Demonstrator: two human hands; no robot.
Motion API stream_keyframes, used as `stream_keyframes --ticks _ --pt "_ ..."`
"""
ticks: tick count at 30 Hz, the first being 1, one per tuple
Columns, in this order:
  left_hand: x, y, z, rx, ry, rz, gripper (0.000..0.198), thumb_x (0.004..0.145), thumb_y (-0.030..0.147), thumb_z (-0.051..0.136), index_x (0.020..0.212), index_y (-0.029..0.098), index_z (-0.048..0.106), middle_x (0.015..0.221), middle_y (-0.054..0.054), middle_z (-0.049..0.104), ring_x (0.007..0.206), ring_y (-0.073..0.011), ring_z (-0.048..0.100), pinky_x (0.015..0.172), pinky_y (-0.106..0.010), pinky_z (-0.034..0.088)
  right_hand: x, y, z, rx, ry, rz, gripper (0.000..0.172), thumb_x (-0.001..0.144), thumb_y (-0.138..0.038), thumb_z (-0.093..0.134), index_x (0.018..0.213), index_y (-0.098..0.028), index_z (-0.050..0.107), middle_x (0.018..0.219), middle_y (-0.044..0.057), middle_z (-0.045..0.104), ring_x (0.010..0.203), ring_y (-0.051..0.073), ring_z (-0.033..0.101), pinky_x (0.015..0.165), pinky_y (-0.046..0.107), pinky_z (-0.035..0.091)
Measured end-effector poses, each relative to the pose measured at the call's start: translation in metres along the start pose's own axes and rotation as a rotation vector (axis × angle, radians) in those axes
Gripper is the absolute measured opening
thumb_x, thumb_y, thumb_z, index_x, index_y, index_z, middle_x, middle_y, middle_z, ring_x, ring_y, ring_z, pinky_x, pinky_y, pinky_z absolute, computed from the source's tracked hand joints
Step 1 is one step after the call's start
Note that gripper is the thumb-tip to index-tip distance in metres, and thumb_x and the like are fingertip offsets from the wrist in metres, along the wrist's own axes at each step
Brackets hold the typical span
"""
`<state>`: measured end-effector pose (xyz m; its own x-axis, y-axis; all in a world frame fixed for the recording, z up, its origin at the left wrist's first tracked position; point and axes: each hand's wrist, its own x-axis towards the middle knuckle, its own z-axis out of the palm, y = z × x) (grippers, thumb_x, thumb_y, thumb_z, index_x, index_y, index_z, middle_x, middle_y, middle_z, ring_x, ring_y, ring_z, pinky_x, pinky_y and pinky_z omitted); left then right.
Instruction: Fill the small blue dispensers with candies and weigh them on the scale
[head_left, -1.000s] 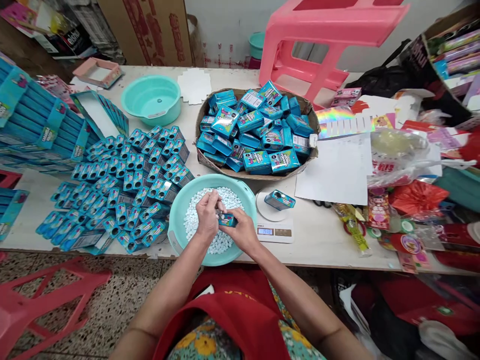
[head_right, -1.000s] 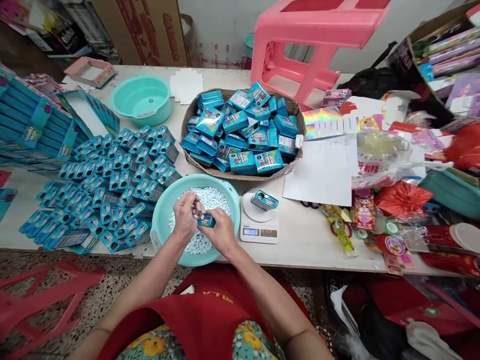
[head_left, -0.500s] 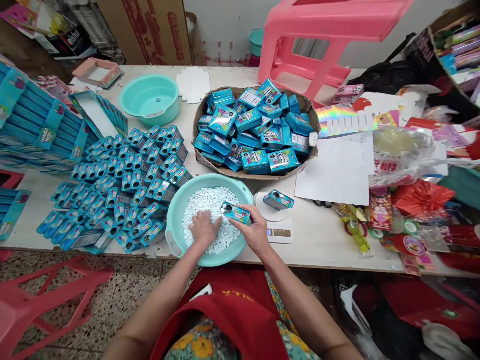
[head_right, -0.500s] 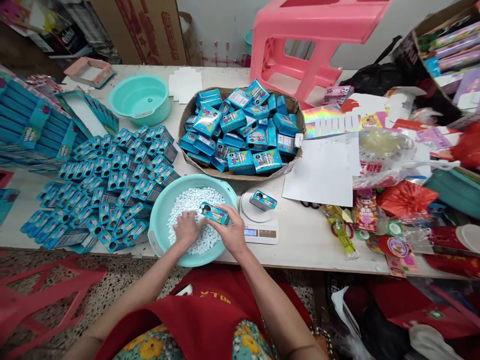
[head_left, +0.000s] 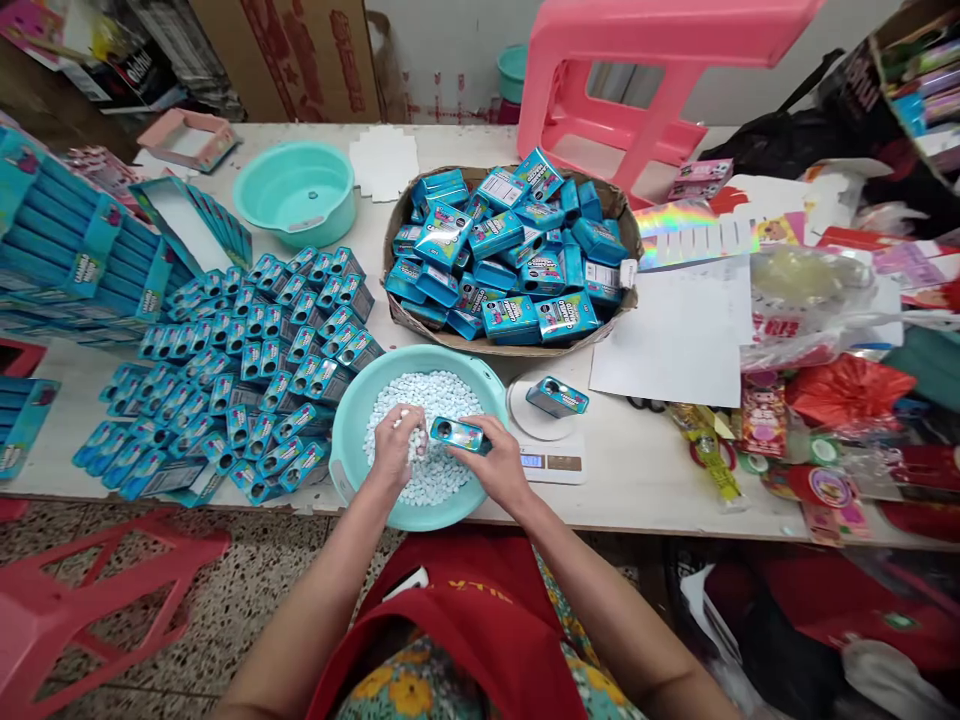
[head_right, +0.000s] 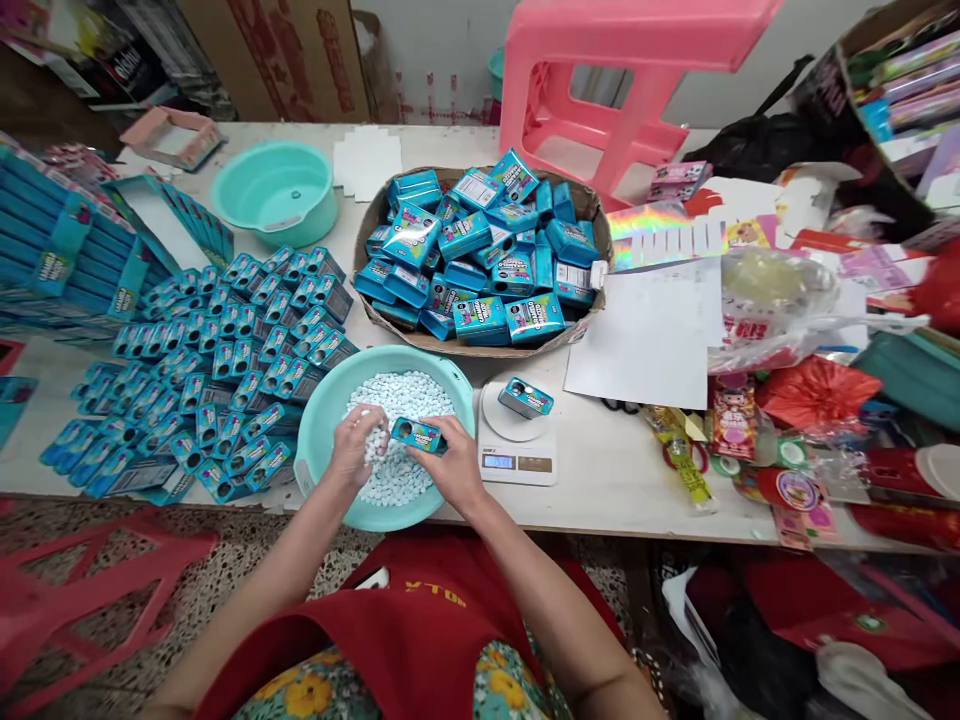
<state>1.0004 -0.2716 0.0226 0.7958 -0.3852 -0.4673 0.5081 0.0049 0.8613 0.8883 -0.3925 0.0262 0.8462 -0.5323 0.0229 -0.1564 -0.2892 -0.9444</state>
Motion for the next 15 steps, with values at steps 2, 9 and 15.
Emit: stream_keyframes --ticks 2,9,15 --pt "-0.006 0.018 0.010 -0.201 -0.042 0.069 0.021 0.073 0.037 0.063 0.075 0.019 0.051 0.062 0.003 0.053 0.043 -0.0083 0.047 0.039 -0.020 0.033 -0.002 0.000 0.007 -0.036 -0.040 0.014 0.034 0.069 -0.023 0.075 0.102 -0.022 0.064 0.099 0.005 0.063 0.095 0.021 0.060 0.085 0.035 0.047" --pt "-0.008 0.032 0.026 -0.374 0.092 0.197 0.020 0.075 0.036 0.060 0.079 0.018 0.052 0.068 0.000 0.062 0.057 -0.0148 0.061 0.055 -0.027 0.049 -0.002 -0.023 0.012 -0.094 -0.065 -0.006 0.032 0.069 -0.024 0.074 0.101 -0.022 0.064 0.095 0.004 0.063 0.093 0.021 0.060 0.082 0.033 0.047" --pt "-0.009 0.037 0.034 -0.300 0.096 0.214 0.021 0.076 0.036 0.063 0.077 0.018 0.053 0.060 0.003 0.058 0.055 -0.0145 0.061 0.054 -0.026 0.048 0.001 -0.029 0.009 -0.118 -0.059 -0.025 0.031 0.069 -0.024 0.074 0.099 -0.023 0.065 0.094 0.004 0.064 0.091 0.021 0.059 0.081 0.033 0.047"
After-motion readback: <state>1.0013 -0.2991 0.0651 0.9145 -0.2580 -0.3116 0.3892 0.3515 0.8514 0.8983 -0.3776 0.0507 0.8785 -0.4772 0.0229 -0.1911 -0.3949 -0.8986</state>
